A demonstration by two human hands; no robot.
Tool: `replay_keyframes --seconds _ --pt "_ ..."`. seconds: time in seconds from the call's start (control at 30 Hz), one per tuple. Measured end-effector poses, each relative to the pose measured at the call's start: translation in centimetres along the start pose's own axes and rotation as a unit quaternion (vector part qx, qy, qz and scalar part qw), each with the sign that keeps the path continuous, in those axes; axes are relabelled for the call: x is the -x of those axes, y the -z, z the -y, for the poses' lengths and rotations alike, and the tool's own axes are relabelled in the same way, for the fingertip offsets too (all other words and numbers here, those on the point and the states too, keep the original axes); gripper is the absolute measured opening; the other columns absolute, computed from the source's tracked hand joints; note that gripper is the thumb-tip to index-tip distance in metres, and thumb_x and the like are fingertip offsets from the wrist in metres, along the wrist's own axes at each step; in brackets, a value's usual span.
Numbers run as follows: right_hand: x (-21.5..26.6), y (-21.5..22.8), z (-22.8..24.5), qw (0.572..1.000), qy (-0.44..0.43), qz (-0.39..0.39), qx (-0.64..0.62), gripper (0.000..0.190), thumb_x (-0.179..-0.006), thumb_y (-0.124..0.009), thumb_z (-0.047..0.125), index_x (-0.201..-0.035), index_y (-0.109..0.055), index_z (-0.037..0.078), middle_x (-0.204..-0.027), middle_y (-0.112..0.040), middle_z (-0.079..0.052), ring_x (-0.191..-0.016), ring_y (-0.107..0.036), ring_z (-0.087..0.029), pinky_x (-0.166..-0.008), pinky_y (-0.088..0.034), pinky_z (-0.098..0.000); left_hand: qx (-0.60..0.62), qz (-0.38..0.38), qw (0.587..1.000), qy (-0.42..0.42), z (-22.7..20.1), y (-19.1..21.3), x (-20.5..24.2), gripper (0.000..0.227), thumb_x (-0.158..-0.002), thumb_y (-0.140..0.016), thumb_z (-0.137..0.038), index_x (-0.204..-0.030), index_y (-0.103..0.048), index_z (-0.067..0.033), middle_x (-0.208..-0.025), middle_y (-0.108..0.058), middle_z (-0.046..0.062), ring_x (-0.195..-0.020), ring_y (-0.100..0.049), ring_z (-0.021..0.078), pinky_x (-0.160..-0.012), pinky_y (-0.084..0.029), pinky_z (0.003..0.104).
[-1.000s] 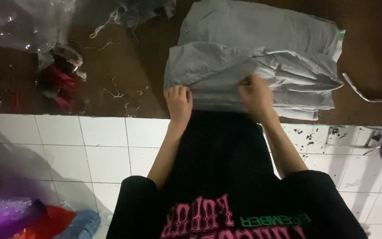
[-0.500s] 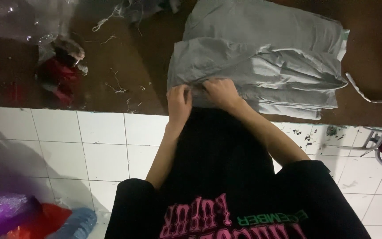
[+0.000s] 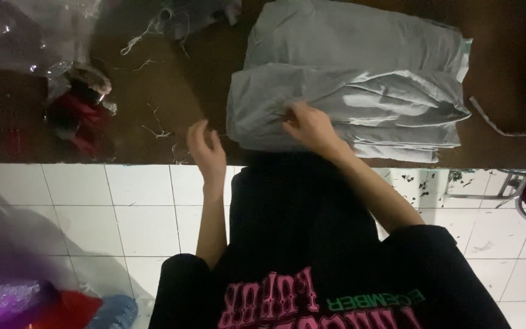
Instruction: Folding a large piece of grey fabric and trimming loose threads with scissors on a work table.
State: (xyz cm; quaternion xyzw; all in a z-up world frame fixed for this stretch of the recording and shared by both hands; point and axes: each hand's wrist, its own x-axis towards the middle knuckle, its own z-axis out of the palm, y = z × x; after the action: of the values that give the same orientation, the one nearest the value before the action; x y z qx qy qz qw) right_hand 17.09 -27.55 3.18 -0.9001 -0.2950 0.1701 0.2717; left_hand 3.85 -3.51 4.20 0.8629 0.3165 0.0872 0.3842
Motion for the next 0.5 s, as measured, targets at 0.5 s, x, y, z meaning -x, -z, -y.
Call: replay_keyframes --seconds 0.5 --pt "-3.0 -1.8 2.8 0.986 -0.065 0.078 -0.129 0.039 -0.093 -0.07 0.026 -0.125 -0.065 0.005 -0.105 -0.072 -0.017 -0.097 -0.071 -0.038 -0.081 -0.056 -0.0478 0.003 0.26 0.966 0.009 3.3 -1.1 0.0 0.015 -0.105 -0.062 -0.013 -0.115 -0.067 -0.0041 -0.109 -0.069 0.016 -0.108 -0.067 0.0383 -0.087 -0.056 0.047"
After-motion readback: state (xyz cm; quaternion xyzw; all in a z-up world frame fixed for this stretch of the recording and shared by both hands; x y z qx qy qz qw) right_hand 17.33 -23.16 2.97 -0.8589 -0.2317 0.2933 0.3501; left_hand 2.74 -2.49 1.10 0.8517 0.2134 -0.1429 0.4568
